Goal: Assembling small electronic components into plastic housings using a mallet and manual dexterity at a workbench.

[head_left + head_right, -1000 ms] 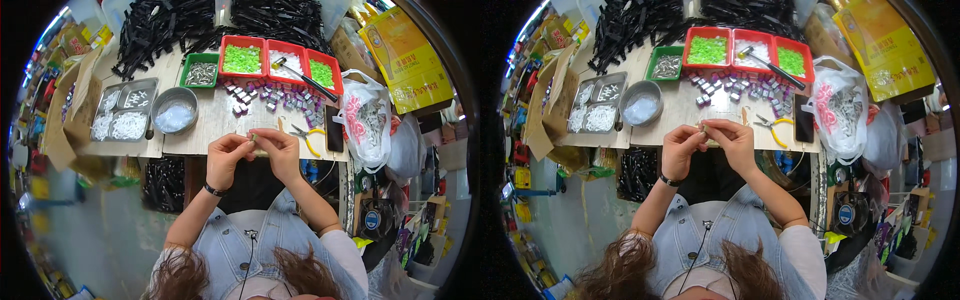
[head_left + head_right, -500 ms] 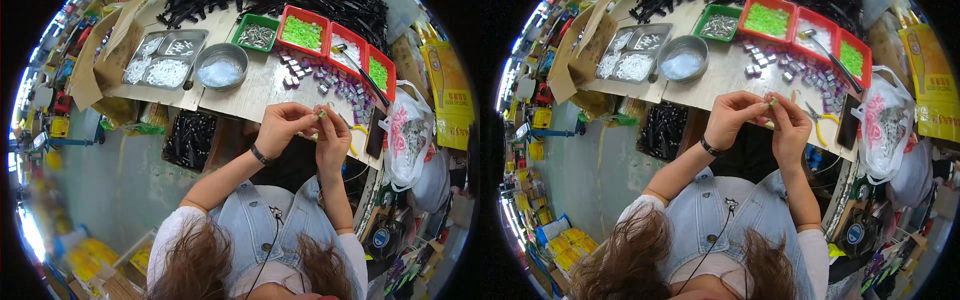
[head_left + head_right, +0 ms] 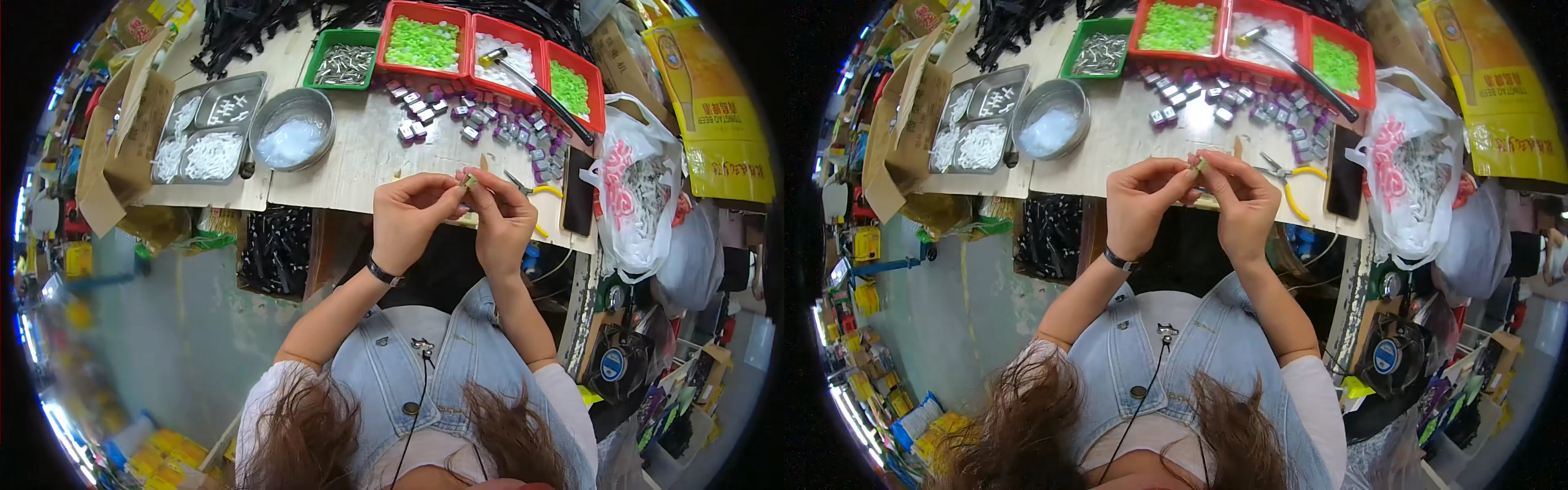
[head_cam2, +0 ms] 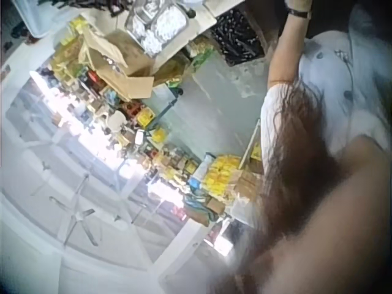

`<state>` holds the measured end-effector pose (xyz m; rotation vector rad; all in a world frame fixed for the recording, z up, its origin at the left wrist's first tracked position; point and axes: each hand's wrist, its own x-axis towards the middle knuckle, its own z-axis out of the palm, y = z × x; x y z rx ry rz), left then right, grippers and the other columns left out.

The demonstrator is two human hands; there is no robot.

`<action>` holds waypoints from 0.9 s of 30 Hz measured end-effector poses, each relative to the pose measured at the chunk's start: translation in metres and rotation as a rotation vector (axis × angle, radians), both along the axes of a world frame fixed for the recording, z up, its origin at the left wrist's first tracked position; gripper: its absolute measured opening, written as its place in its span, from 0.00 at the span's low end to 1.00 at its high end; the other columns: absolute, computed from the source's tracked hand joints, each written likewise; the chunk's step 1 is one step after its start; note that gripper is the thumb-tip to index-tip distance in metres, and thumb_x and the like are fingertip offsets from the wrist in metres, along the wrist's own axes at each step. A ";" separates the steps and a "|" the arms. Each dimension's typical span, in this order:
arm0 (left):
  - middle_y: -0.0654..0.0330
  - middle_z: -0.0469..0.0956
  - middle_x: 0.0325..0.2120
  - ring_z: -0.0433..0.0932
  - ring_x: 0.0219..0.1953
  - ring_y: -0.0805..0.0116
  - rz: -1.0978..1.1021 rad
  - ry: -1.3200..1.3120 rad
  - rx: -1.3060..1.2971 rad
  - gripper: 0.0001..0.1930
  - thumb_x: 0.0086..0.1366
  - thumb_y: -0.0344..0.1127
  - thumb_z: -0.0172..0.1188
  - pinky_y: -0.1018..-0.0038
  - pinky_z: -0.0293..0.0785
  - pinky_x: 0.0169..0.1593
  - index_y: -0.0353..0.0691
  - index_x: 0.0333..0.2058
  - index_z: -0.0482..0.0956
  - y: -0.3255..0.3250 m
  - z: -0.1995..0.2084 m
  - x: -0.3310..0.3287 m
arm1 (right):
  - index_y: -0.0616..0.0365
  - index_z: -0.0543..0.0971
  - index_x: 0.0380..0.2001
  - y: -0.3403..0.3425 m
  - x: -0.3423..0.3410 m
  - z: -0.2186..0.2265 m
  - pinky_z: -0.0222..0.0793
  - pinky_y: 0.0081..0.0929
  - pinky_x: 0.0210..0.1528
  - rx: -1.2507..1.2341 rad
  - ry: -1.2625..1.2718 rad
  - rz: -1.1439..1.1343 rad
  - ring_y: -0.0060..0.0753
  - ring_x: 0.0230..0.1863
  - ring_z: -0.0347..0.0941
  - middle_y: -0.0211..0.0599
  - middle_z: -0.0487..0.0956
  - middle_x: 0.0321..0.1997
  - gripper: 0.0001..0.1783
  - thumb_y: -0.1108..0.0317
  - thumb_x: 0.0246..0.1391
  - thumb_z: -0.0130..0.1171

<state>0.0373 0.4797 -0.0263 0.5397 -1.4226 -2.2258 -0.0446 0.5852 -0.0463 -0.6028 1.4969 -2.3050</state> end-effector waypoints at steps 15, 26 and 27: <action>0.58 0.82 0.29 0.82 0.31 0.74 0.257 0.111 -0.177 0.05 0.60 0.24 0.62 0.80 0.78 0.36 0.29 0.35 0.80 0.018 -0.014 -0.008 | 0.69 0.80 0.39 -0.005 0.006 0.002 0.76 0.19 0.43 0.084 0.000 -0.065 0.26 0.38 0.80 0.41 0.82 0.39 0.07 0.81 0.55 0.59; 0.63 0.80 0.27 0.77 0.29 0.79 0.246 0.032 -0.598 0.06 0.59 0.25 0.63 0.81 0.73 0.34 0.33 0.36 0.80 -0.032 -0.020 0.005 | 0.63 0.80 0.37 -0.020 -0.004 0.002 0.72 0.15 0.40 0.390 0.176 -0.006 0.18 0.35 0.78 0.31 0.82 0.33 0.06 0.77 0.54 0.60; 0.63 0.81 0.26 0.77 0.28 0.79 0.289 0.022 -0.699 0.06 0.59 0.27 0.64 0.81 0.73 0.33 0.35 0.35 0.81 -0.055 -0.016 -0.002 | 0.63 0.80 0.36 -0.019 -0.009 0.004 0.72 0.15 0.39 0.395 0.214 -0.051 0.17 0.33 0.77 0.31 0.81 0.32 0.05 0.77 0.55 0.60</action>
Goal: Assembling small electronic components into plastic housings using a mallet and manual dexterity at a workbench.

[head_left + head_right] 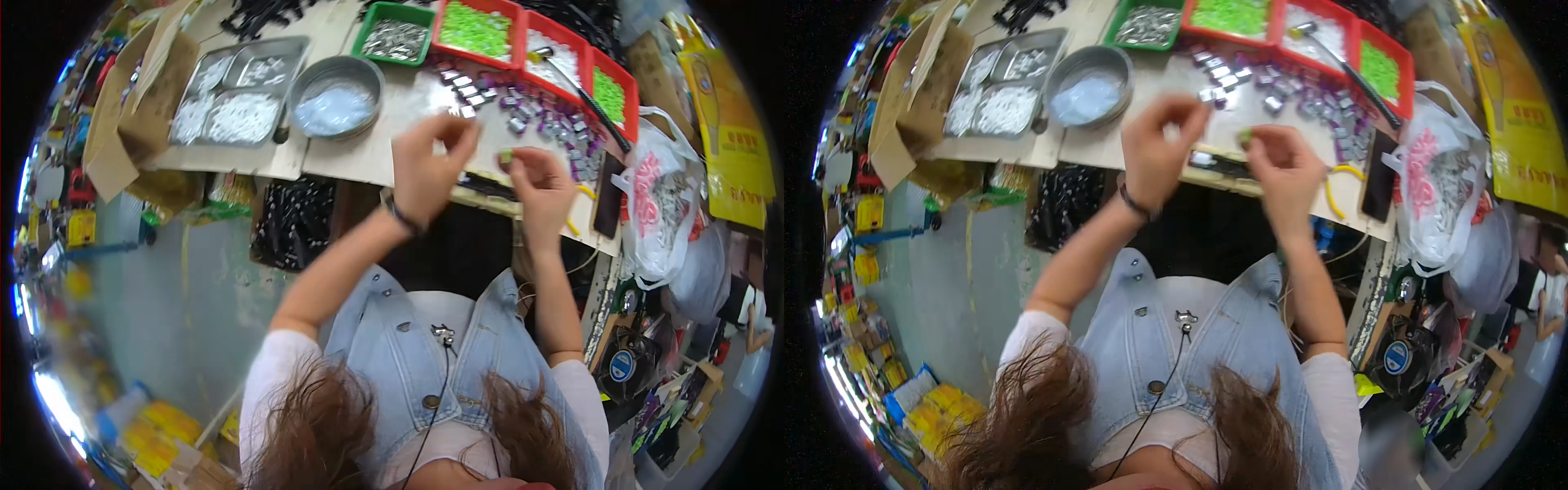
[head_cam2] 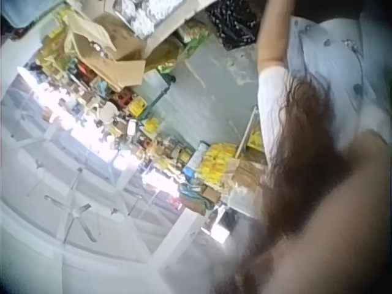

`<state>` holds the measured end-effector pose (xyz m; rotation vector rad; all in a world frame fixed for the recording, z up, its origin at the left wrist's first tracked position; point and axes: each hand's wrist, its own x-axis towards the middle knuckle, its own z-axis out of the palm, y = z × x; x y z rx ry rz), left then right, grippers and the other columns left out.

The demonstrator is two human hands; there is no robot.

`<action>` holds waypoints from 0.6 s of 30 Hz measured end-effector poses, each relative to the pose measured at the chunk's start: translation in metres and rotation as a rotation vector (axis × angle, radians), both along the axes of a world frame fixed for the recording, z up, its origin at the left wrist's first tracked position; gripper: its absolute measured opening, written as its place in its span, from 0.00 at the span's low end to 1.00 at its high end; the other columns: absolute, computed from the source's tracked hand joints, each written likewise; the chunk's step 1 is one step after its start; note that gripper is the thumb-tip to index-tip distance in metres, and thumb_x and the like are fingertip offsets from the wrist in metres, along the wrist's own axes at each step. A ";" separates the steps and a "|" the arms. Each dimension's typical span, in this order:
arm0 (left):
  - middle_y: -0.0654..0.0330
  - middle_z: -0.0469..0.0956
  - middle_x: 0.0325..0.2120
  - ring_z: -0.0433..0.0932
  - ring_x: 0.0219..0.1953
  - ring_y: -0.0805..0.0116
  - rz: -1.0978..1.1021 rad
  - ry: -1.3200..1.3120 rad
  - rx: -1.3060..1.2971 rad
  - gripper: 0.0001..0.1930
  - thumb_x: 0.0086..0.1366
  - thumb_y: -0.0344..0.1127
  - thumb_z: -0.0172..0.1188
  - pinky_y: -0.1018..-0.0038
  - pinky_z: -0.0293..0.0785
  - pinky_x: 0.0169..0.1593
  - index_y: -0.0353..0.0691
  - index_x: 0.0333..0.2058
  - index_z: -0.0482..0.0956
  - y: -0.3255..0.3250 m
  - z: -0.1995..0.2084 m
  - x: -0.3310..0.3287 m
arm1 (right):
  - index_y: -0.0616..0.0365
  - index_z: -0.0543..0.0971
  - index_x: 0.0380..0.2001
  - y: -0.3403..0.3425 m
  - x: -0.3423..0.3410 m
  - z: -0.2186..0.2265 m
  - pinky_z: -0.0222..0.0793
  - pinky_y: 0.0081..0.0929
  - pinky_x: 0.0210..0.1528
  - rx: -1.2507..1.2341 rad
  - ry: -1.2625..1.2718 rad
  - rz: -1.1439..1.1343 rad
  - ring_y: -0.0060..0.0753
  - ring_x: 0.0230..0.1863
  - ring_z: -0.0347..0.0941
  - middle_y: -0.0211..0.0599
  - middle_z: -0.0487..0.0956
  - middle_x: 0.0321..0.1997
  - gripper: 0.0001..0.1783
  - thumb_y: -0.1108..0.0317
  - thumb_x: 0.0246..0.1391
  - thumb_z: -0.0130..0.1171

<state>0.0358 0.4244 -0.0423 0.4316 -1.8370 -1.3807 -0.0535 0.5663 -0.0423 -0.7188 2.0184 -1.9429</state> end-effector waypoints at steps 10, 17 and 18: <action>0.50 0.81 0.26 0.81 0.32 0.52 0.329 -0.779 -0.651 0.07 0.52 0.37 0.61 0.61 0.77 0.37 0.42 0.27 0.84 -0.218 -0.005 -0.092 | 0.61 0.79 0.28 0.013 0.004 -0.008 0.72 0.22 0.34 0.346 0.626 0.184 0.30 0.31 0.76 0.34 0.78 0.30 0.07 0.81 0.43 0.63; 0.58 0.81 0.26 0.81 0.32 0.59 0.111 -0.098 -0.792 0.08 0.54 0.39 0.64 0.68 0.76 0.35 0.43 0.30 0.83 -0.129 0.006 -0.051 | 0.59 0.80 0.28 0.001 -0.004 -0.027 0.71 0.28 0.37 0.343 0.680 0.190 0.35 0.33 0.75 0.34 0.78 0.31 0.08 0.79 0.41 0.65; 0.59 0.80 0.28 0.80 0.33 0.58 -0.131 -0.038 -0.637 0.07 0.53 0.36 0.66 0.67 0.74 0.35 0.44 0.30 0.82 -0.096 0.010 -0.026 | 0.59 0.80 0.28 0.000 -0.004 -0.030 0.71 0.29 0.37 0.338 0.667 0.190 0.36 0.32 0.75 0.35 0.79 0.31 0.08 0.79 0.41 0.65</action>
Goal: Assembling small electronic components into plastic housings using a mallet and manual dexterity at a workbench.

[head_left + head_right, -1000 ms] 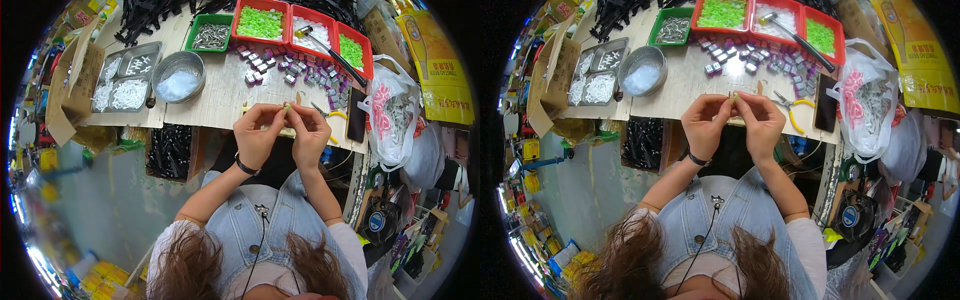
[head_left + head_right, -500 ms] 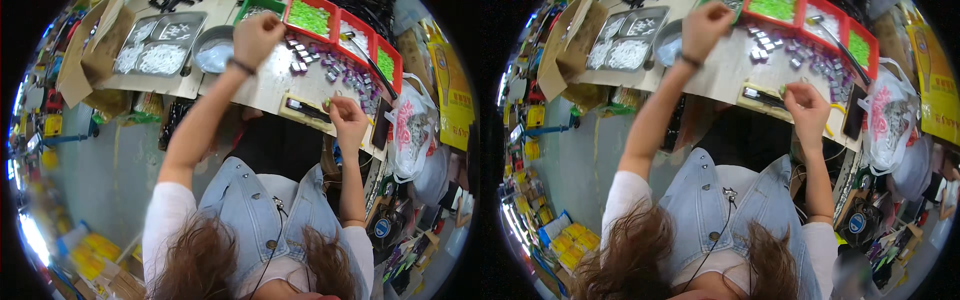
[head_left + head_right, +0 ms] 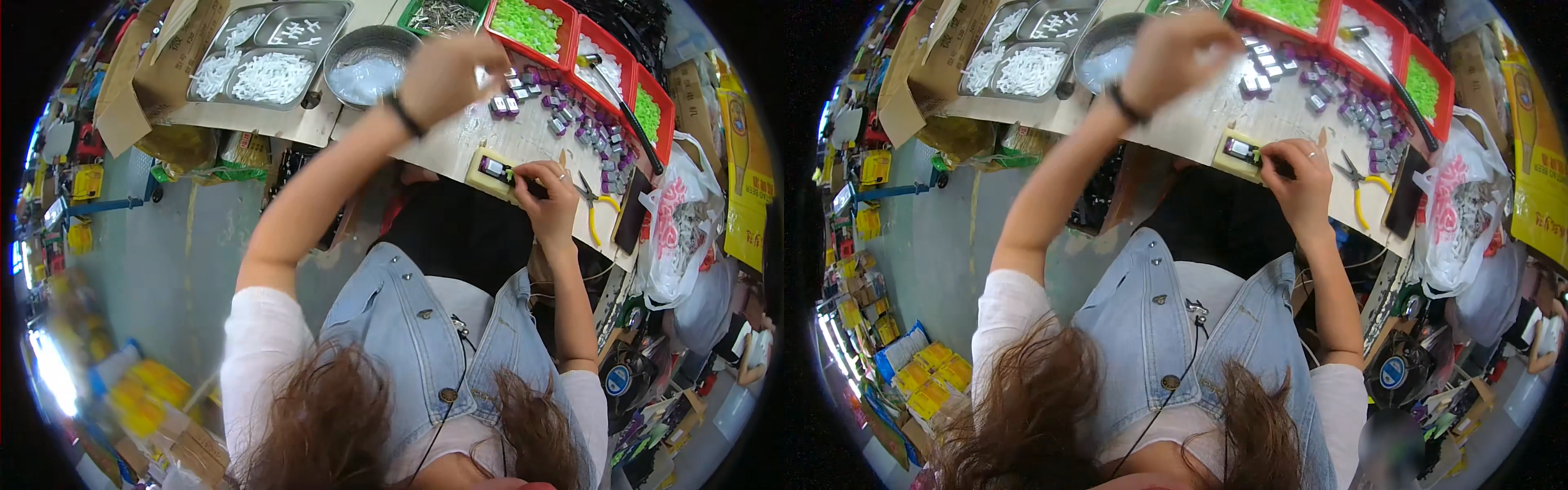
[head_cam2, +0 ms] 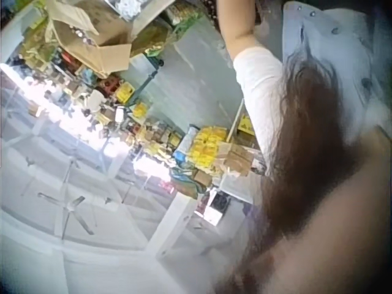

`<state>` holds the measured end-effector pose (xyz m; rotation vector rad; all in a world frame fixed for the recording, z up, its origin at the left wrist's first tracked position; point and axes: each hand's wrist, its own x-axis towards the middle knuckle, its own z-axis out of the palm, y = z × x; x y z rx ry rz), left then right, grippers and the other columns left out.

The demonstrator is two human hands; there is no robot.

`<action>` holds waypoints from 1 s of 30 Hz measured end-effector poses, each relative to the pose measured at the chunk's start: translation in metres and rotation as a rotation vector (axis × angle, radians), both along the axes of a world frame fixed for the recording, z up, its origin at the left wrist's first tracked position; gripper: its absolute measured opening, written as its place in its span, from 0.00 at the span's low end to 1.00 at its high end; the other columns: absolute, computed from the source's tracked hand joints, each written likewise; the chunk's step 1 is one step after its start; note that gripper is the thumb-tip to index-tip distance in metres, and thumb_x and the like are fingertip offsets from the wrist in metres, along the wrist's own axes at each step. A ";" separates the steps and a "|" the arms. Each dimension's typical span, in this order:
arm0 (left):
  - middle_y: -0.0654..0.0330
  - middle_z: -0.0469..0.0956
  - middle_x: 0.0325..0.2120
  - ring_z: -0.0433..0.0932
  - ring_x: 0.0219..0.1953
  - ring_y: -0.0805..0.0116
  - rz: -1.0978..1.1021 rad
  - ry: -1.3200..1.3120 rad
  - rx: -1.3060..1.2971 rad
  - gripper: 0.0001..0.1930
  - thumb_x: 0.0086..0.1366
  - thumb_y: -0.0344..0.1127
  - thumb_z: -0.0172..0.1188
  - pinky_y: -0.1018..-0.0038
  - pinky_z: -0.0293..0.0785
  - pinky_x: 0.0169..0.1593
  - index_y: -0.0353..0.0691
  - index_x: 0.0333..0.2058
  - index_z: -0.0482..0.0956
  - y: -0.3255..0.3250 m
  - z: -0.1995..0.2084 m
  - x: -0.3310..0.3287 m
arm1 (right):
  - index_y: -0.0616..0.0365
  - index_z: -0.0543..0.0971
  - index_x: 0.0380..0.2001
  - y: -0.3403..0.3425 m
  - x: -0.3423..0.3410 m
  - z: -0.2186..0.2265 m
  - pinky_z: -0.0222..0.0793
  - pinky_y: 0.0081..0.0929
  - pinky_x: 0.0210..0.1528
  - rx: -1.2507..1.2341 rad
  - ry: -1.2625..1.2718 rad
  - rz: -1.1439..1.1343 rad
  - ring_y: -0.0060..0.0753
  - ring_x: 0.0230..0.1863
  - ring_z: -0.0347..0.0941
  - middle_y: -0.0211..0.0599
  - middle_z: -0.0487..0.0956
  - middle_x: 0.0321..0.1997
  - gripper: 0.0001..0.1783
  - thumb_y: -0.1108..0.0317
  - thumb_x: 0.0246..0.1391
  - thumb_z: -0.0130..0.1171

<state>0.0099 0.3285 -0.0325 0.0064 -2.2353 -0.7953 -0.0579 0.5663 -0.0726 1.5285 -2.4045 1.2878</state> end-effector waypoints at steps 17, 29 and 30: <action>0.57 0.80 0.36 0.79 0.44 0.59 -0.215 -0.071 -0.190 0.09 0.51 0.26 0.63 0.65 0.76 0.48 0.35 0.33 0.78 0.093 -0.056 0.054 | 0.59 0.83 0.36 -0.025 -0.127 0.050 0.73 0.29 0.37 0.062 0.105 -0.291 0.34 0.32 0.80 0.42 0.83 0.31 0.08 0.72 0.53 0.61; 0.55 0.79 0.33 0.79 0.34 0.67 -0.050 -0.151 0.421 0.10 0.56 0.17 0.62 0.77 0.75 0.34 0.35 0.36 0.83 0.094 -0.010 0.081 | 0.61 0.84 0.27 -0.083 -0.229 0.013 0.77 0.45 0.36 0.547 0.581 -0.420 0.50 0.35 0.81 0.52 0.82 0.31 0.11 0.70 0.50 0.53; 0.54 0.80 0.32 0.81 0.31 0.68 -0.043 -0.086 0.504 0.11 0.55 0.18 0.63 0.77 0.76 0.36 0.36 0.37 0.83 0.096 -0.008 0.075 | 0.62 0.83 0.25 -0.078 -0.231 0.018 0.77 0.45 0.35 0.511 0.581 -0.437 0.50 0.33 0.81 0.52 0.81 0.29 0.10 0.71 0.48 0.54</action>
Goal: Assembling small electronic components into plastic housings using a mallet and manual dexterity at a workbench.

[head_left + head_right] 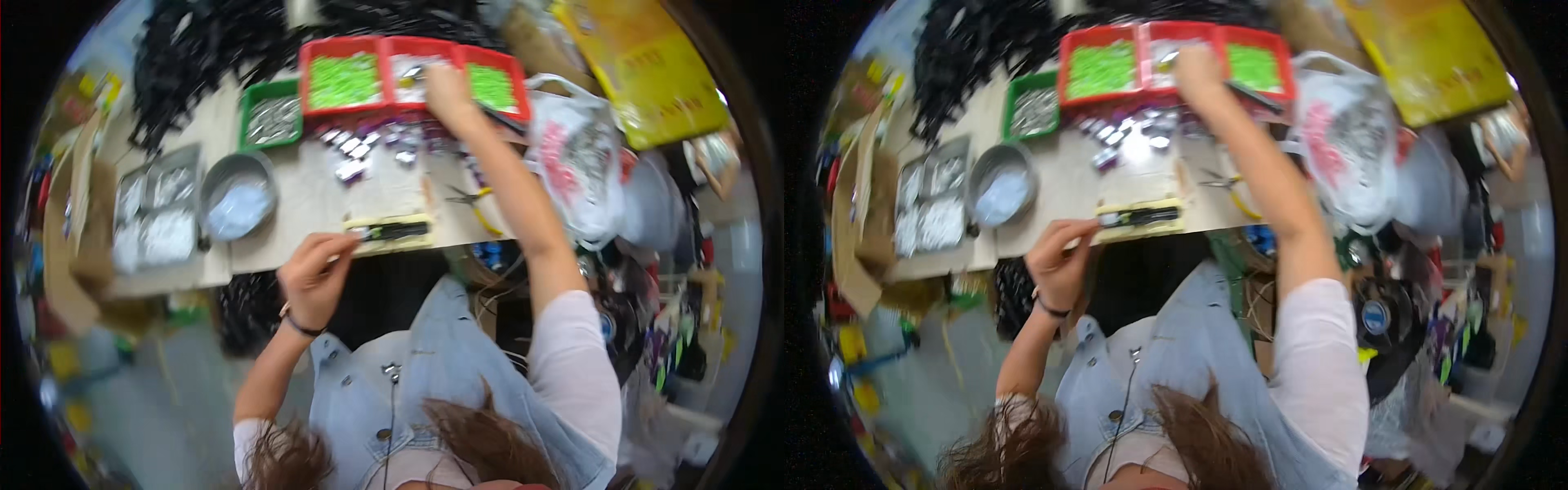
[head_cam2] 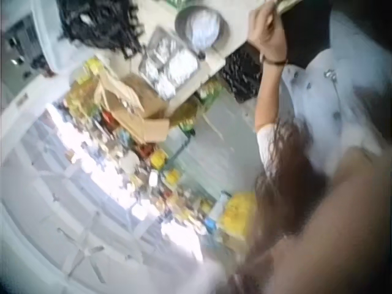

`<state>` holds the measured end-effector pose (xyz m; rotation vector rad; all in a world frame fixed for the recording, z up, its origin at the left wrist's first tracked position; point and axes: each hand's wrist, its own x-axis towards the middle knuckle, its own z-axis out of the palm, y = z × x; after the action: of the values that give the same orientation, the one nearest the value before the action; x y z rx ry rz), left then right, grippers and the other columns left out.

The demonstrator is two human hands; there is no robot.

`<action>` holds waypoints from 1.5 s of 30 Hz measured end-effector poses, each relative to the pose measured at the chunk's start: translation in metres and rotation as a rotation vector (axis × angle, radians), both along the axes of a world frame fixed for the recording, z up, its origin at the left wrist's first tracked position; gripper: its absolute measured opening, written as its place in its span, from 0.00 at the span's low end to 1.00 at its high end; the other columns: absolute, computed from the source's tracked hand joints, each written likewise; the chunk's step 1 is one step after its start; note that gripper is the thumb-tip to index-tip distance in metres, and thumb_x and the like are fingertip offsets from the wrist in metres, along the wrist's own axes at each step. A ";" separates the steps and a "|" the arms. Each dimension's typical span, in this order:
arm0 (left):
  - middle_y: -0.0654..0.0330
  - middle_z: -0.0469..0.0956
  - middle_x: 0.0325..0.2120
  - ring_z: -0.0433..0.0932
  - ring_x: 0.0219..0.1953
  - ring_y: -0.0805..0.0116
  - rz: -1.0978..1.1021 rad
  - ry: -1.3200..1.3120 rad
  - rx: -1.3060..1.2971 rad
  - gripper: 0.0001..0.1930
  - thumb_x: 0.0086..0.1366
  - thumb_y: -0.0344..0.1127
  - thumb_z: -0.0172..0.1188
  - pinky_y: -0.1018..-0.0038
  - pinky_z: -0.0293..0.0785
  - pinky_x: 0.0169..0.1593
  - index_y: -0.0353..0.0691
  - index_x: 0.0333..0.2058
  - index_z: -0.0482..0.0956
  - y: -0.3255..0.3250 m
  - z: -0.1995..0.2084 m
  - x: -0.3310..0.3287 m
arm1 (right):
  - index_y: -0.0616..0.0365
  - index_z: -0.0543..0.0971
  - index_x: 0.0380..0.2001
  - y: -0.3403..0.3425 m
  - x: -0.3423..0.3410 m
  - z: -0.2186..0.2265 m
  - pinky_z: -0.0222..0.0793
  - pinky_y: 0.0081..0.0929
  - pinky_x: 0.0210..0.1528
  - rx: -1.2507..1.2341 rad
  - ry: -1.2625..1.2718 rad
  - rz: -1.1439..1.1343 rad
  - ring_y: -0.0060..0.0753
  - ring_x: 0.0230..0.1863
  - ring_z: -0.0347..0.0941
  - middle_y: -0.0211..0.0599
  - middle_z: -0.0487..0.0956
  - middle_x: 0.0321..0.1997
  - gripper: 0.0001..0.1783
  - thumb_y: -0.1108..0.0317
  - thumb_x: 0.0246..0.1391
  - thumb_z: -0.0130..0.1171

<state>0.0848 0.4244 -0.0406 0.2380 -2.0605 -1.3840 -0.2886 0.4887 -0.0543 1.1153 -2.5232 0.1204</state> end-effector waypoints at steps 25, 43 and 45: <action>0.58 0.83 0.29 0.81 0.32 0.74 -0.374 -0.247 0.985 0.08 0.59 0.28 0.65 0.80 0.78 0.38 0.30 0.36 0.82 0.034 0.014 -0.003 | 0.68 0.79 0.35 0.118 0.262 0.019 0.75 0.17 0.39 -0.974 -0.988 0.517 0.23 0.36 0.80 0.41 0.83 0.36 0.05 0.81 0.53 0.60; 0.62 0.82 0.28 0.78 0.30 0.77 -0.348 -0.209 0.039 0.06 0.56 0.23 0.65 0.79 0.74 0.35 0.32 0.34 0.82 0.025 0.010 -0.017 | 0.64 0.81 0.32 0.132 0.229 0.023 0.73 0.23 0.38 -0.650 -1.066 0.626 0.31 0.35 0.78 0.39 0.82 0.33 0.11 0.83 0.41 0.67; 0.62 0.82 0.29 0.78 0.30 0.77 -0.540 -0.268 0.511 0.05 0.57 0.22 0.64 0.79 0.74 0.36 0.31 0.33 0.83 0.018 0.002 -0.017 | 0.65 0.81 0.31 0.132 0.228 0.028 0.71 0.22 0.36 -0.651 -1.200 0.662 0.29 0.33 0.76 0.37 0.81 0.31 0.11 0.83 0.40 0.68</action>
<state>0.0677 0.4421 -0.0389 0.0781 -2.0260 -2.3187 -0.0607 0.6209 -0.0259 1.7957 -2.3387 2.1347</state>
